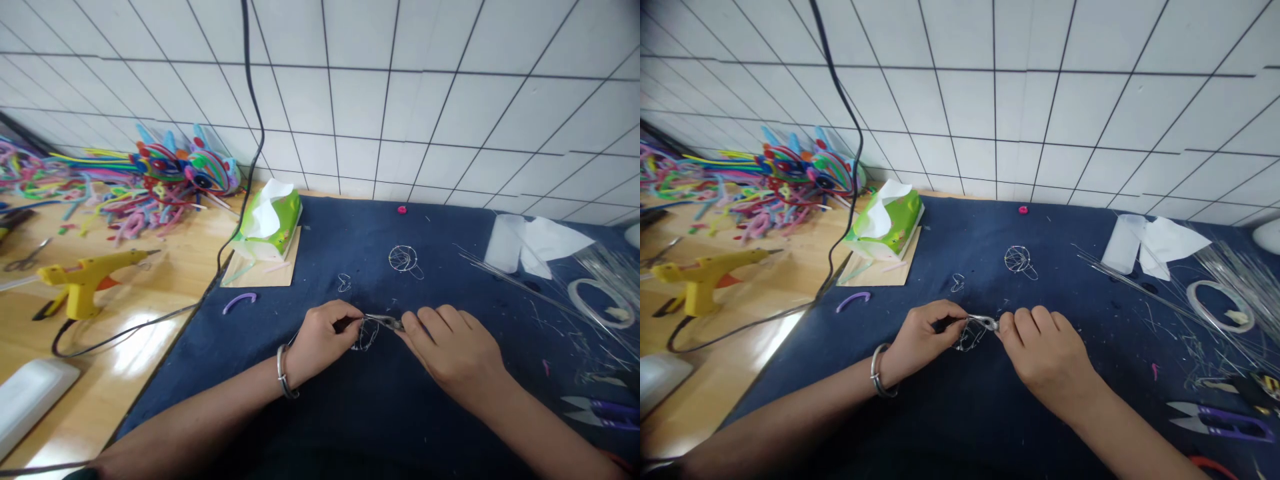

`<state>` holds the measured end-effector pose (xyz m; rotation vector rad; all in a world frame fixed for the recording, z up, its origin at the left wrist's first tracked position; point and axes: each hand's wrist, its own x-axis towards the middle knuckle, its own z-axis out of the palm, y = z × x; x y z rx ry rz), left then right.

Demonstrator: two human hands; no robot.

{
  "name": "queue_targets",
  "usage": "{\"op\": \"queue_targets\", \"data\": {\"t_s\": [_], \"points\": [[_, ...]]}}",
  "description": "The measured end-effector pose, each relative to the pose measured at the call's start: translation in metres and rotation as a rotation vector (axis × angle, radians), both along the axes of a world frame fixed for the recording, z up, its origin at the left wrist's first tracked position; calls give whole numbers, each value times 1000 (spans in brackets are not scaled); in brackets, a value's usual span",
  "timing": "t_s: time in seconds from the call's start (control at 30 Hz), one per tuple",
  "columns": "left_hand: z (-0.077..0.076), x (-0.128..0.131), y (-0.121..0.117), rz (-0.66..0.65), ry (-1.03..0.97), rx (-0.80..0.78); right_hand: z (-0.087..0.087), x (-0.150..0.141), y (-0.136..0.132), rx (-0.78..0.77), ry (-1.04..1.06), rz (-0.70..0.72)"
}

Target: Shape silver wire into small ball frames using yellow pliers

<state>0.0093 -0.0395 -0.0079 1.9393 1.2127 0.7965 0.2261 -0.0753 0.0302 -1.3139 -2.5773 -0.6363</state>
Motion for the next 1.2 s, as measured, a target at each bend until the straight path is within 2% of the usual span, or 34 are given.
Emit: {"op": "queue_targets", "data": {"t_s": [0.13, 0.27, 0.37, 0.43, 0.53, 0.67, 0.83, 0.97, 1.2], "points": [[0, 0, 1, 21, -18, -14, 10, 8, 0, -34, 74, -37], [-5, -2, 3, 95, -110, -104, 19, 14, -1, -289, 182, 15], [-9, -3, 4, 115, -173, -166, 17, 8, -4, -452, 228, 75], [-10, -3, 3, 104, -179, -194, 12, 2, -5, -451, 262, 64], [-7, -2, 1, 81, -157, -211, 5, -3, -5, -371, 297, -1], [-2, -3, 0, 10, -124, -145, 1, 0, 0, -280, 316, -72], [2, -4, -2, -90, -161, -53, -4, 4, 3, -288, 332, -90], [3, -3, -3, -81, -152, -2, -5, 3, 2, -289, 326, -99], [-1, -2, -3, -57, -95, 54, 5, 6, -3, -283, 328, -137]]}}
